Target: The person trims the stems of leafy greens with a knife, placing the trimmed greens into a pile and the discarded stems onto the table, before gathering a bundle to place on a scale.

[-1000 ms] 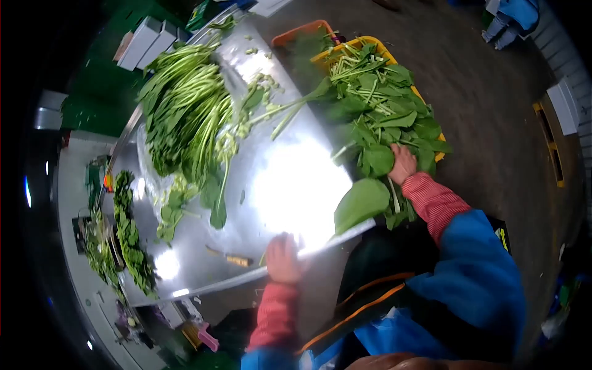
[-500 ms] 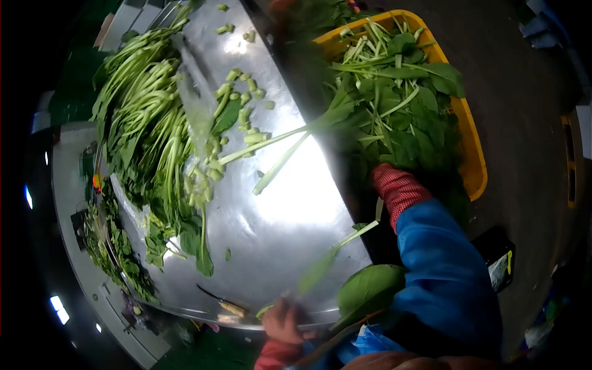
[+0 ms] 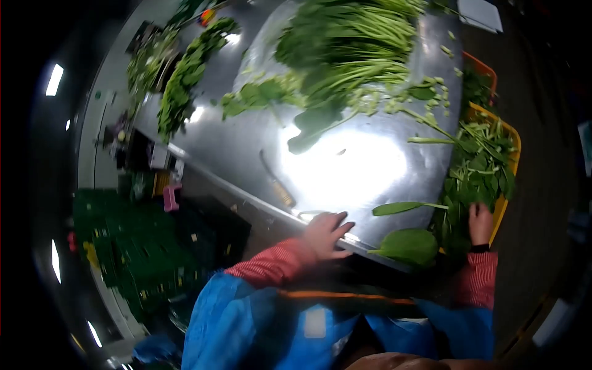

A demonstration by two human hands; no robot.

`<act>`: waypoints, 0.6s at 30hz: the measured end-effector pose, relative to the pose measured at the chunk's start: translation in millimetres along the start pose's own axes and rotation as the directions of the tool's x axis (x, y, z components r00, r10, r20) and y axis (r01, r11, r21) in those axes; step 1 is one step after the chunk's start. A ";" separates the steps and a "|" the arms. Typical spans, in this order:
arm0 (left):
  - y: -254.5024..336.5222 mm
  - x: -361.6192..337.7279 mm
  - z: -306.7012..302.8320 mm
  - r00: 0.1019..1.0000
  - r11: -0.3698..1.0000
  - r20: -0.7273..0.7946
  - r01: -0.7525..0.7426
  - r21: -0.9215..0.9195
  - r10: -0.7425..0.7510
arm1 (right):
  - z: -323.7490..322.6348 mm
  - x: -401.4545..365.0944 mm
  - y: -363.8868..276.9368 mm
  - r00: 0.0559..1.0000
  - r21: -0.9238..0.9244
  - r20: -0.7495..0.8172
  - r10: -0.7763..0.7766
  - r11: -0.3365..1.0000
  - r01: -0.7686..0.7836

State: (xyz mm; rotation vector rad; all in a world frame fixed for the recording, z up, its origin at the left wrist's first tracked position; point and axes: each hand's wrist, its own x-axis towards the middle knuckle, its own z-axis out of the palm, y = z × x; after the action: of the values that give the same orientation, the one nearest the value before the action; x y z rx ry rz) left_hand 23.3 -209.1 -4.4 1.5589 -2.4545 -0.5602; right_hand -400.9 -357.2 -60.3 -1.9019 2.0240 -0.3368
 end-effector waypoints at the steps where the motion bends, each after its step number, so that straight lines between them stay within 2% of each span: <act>1: -0.8 -2.2 2.4 0.999 0.998 0.007 0.036 -0.054 -0.035 | -22.0 -1.6 -37.9 0.996 0.092 -0.079 -0.047 0.994 0.055; 2: -1.6 -4.0 3.4 0.998 0.992 0.020 0.063 -0.107 -0.061 | -32.3 -6.4 -76.7 0.984 0.183 -0.161 -0.077 0.977 0.106; 3: -2.9 -4.9 -3.8 0.998 0.993 -0.059 -0.024 -0.111 0.017 | -26.2 -10.1 -108.9 0.974 0.253 -0.163 -0.154 0.948 0.192; 4: -5.2 -9.1 -4.1 0.994 0.978 -0.101 -0.049 -0.205 0.028 | -16.6 -13.3 -141.4 0.959 0.318 -0.170 -0.228 0.908 0.273; 6: -11.0 -15.6 -8.5 0.960 0.914 -0.237 -0.227 -0.337 0.151 | 3.2 -27.1 -222.4 0.933 0.461 0.030 -0.360 0.833 0.306; 7: -18.1 -22.6 -16.8 0.970 0.917 -0.176 -0.219 -0.333 0.167 | 17.7 -35.9 -263.0 0.907 0.486 0.122 -0.403 0.821 0.300; 8: -26.4 -30.0 -27.8 0.976 0.921 -0.114 -0.213 -0.327 0.186 | 55.6 -41.2 -289.2 0.846 0.486 0.036 -0.532 0.749 0.450; 9: -38.2 -37.2 -39.4 0.978 0.924 -0.046 -0.209 -0.321 0.205 | 72.2 -49.4 -323.0 0.820 0.466 0.078 -0.568 0.747 0.473; 10: -55.7 -43.5 -51.6 0.971 0.916 -0.135 -0.232 -0.328 0.197 | 88.7 -57.6 -355.7 0.795 0.449 0.119 -0.595 0.746 0.491; 12: -98.1 -51.8 -79.8 0.935 0.893 -0.300 -0.292 -0.343 0.190 | 139.1 -75.8 -397.9 0.769 0.390 0.027 -0.639 0.715 0.581; 13: -120.3 -54.8 -93.7 0.918 0.880 -0.350 -0.316 -0.354 0.188 | 155.7 -81.4 -414.4 0.734 0.327 0.106 -0.671 0.720 0.612; 14: -143.0 -59.3 -108.1 0.931 0.905 -0.332 -0.268 -0.331 0.154 | 169.4 -86.0 -428.7 0.702 0.263 0.189 -0.686 0.725 0.637; 15: -162.5 -66.4 -120.3 0.942 0.923 -0.313 -0.220 -0.315 0.118 | 179.5 -91.1 -439.0 0.693 0.277 0.256 -0.674 0.738 0.615; 16: -179.7 -70.3 -131.7 0.950 0.939 -0.301 -0.174 -0.297 0.081 | 182.8 -95.7 -450.5 0.703 0.215 0.262 -0.661 0.750 0.625; 18: -211.2 -73.4 -147.2 0.954 0.935 -0.300 -0.089 -0.343 -0.019 | 184.1 -95.3 -461.3 0.713 0.259 0.206 -0.670 0.740 0.621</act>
State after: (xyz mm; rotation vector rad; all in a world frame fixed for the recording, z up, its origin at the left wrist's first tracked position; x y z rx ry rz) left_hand 281.8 -255.1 47.9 1.3391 -2.0197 -0.6621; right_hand 99.3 -285.7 -36.6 -2.3347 1.0405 -0.3590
